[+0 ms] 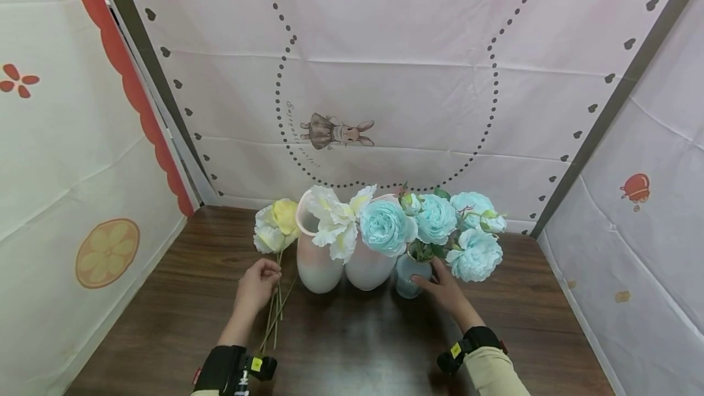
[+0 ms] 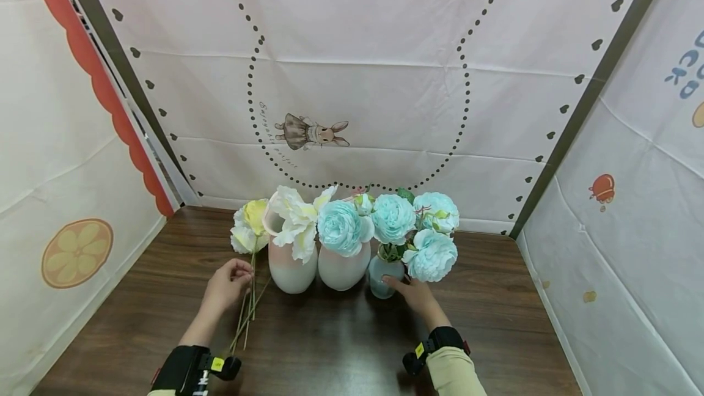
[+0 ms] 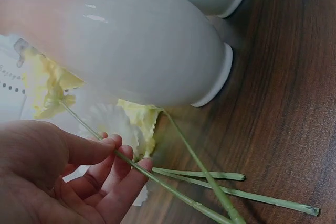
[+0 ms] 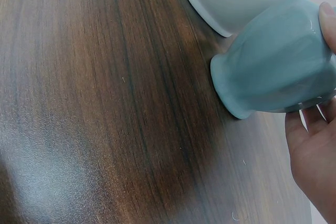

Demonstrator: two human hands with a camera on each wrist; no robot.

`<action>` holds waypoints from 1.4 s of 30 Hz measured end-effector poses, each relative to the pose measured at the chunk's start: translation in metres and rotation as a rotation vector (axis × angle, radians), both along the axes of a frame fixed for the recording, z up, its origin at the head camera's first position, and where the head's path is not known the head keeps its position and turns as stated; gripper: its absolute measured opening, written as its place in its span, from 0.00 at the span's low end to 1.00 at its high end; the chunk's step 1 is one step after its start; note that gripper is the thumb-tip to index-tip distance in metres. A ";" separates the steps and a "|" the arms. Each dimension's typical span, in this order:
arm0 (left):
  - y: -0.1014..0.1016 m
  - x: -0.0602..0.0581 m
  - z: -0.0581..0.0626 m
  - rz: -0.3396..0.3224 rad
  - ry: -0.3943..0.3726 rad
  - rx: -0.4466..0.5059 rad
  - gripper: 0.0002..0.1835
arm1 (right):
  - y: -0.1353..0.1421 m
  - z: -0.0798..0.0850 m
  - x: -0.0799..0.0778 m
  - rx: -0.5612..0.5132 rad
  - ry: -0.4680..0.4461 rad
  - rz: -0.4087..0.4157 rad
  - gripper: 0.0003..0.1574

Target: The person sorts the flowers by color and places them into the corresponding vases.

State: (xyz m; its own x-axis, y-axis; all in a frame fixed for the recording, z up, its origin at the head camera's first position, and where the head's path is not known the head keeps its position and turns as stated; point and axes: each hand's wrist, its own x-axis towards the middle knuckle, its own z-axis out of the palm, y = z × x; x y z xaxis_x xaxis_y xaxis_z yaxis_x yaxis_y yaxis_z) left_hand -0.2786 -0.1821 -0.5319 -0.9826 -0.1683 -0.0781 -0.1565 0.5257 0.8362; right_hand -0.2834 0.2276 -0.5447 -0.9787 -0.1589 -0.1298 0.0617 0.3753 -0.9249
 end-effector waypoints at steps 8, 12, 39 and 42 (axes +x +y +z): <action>0.002 0.004 0.007 0.027 0.121 -0.033 0.04 | 0.000 -0.001 -0.001 -0.003 0.016 0.006 0.52; 0.004 0.004 0.010 0.047 0.178 -0.052 0.05 | 0.000 -0.001 -0.002 -0.004 0.037 0.014 0.49; 0.012 0.015 0.010 0.028 0.540 -0.042 0.09 | -0.001 0.000 0.000 -0.015 0.045 0.018 0.50; 0.012 0.017 0.012 0.034 0.583 -0.054 0.12 | -0.001 0.000 -0.001 -0.011 0.049 0.019 0.49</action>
State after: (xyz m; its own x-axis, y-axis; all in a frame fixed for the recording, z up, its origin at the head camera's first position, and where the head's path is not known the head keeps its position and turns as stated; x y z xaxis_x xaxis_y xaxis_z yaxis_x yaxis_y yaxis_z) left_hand -0.2614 -0.1699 -0.5201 -0.8546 -0.1890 0.4836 0.3041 0.5728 0.7612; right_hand -0.2840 0.2267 -0.5448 -0.9806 -0.1786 -0.0803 0.0097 0.3654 -0.9308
